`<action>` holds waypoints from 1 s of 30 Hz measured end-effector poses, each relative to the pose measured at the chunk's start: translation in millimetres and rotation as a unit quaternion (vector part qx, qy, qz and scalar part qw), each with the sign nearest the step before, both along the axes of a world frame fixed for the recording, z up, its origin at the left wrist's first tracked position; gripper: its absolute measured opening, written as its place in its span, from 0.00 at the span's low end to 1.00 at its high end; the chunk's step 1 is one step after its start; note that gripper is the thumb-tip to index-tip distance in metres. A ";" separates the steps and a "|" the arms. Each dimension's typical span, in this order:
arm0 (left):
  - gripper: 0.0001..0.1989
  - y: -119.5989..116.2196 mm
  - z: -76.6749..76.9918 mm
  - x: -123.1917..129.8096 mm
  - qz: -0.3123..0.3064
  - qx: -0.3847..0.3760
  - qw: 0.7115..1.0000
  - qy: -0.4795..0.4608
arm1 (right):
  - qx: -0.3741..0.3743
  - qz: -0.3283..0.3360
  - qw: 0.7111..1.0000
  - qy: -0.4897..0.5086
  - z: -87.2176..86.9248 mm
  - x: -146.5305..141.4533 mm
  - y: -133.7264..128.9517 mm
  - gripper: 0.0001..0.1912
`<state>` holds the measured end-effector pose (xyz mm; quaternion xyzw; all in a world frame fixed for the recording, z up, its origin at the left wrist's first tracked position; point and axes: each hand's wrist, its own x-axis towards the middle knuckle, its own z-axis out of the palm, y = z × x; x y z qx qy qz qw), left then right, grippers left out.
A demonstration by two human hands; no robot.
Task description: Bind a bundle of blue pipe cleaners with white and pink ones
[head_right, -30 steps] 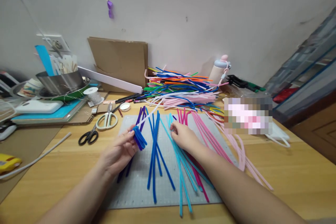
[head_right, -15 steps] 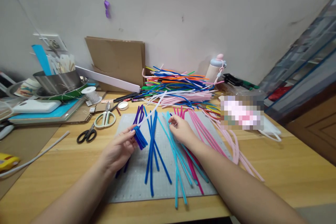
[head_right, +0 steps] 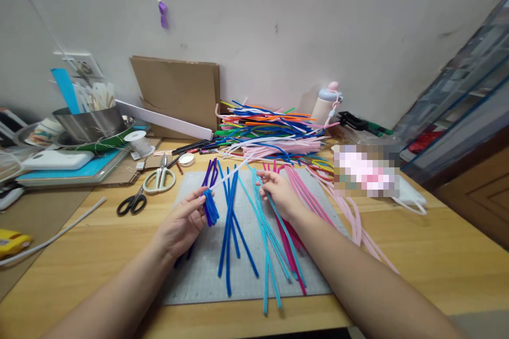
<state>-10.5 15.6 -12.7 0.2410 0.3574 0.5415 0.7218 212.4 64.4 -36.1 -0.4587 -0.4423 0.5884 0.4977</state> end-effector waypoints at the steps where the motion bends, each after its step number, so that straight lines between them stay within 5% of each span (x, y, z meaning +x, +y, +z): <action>1: 0.12 0.0 0.3 0.1 0.003 0.002 1.000 -0.004 | 0.001 -0.001 1.000 0.016 0.3 1.0 0.2 0.21; 15: 0.09 -5.0 3.3 3.5 0.000 -0.008 1.000 0.025 | -0.031 -0.016 0.994 0.108 2.4 7.7 0.9 0.21; 24: 0.17 -7.3 1.0 6.7 -0.002 0.075 0.956 0.284 | -0.073 0.089 0.960 0.255 16.1 6.7 -7.4 0.18; 30: 0.27 -9.1 6.5 10.7 0.035 0.109 0.939 0.324 | -0.052 0.124 0.976 0.170 19.7 -1.3 -16.4 0.09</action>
